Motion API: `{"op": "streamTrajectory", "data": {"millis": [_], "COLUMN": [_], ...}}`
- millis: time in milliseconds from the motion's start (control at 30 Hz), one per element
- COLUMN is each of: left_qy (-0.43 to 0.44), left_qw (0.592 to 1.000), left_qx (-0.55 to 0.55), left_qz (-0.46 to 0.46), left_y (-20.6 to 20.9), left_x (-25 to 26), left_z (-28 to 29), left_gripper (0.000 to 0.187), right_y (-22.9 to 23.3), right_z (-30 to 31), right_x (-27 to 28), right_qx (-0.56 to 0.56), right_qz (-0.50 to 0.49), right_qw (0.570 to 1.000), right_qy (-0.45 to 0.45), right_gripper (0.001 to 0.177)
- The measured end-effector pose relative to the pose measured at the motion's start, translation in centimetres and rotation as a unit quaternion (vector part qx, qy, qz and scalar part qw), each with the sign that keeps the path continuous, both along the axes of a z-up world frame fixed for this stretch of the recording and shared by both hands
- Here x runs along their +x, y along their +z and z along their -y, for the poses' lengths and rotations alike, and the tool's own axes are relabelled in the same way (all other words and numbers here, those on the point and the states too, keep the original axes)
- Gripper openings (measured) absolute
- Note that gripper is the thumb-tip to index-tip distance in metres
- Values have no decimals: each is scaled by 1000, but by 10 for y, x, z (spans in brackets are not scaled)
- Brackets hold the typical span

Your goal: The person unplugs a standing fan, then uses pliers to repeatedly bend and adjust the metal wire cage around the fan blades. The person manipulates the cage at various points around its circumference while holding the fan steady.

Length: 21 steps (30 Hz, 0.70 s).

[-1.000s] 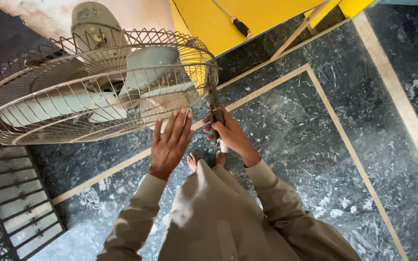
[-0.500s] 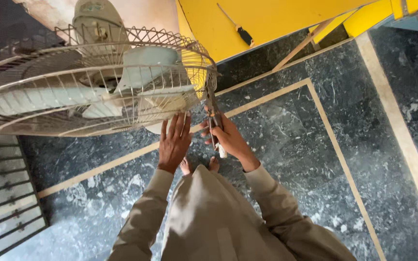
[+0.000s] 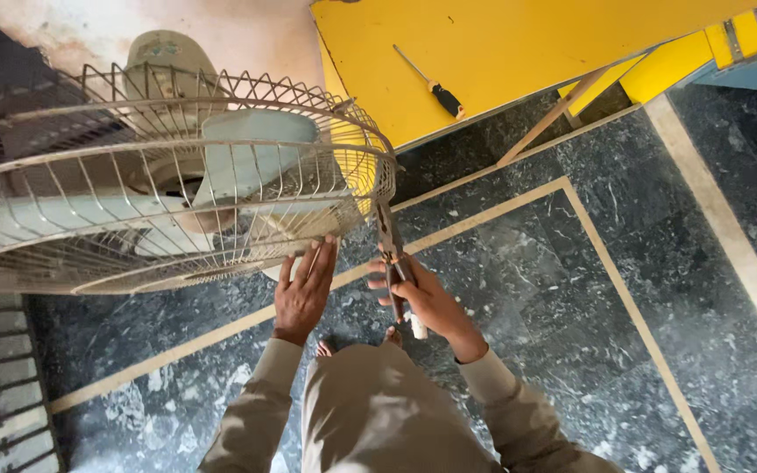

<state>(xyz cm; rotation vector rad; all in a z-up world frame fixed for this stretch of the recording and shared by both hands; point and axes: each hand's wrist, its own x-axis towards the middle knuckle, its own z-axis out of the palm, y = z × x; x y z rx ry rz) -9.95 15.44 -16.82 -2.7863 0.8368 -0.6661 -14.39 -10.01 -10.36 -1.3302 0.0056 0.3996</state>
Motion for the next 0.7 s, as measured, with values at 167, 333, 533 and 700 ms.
{"op": "streamTrajectory", "data": {"millis": [167,333,533,700], "left_qy": [-44,-75,-97,-118], "left_qw": [999,996,989,979], "left_qx": [-21,-19,-7,7], "left_qz": [24,50,110,164], "left_y": [-4,-13,-35,-51], "left_x": [8,14,26,38], "left_z": [-10,-24,-26,-29], "left_gripper": [57,52,51,53], "right_y": [-63,-104,-122,-133], "right_z": [-12,-19,-22,-20], "right_x": [-6,0,5,5], "right_qx": [29,23,23,26], "right_qz": [-32,-31,17,64], "right_qw": [999,999,1000,997], "right_qy": [-5,-5,9,15], "right_gripper": [52,56,67,65]}}
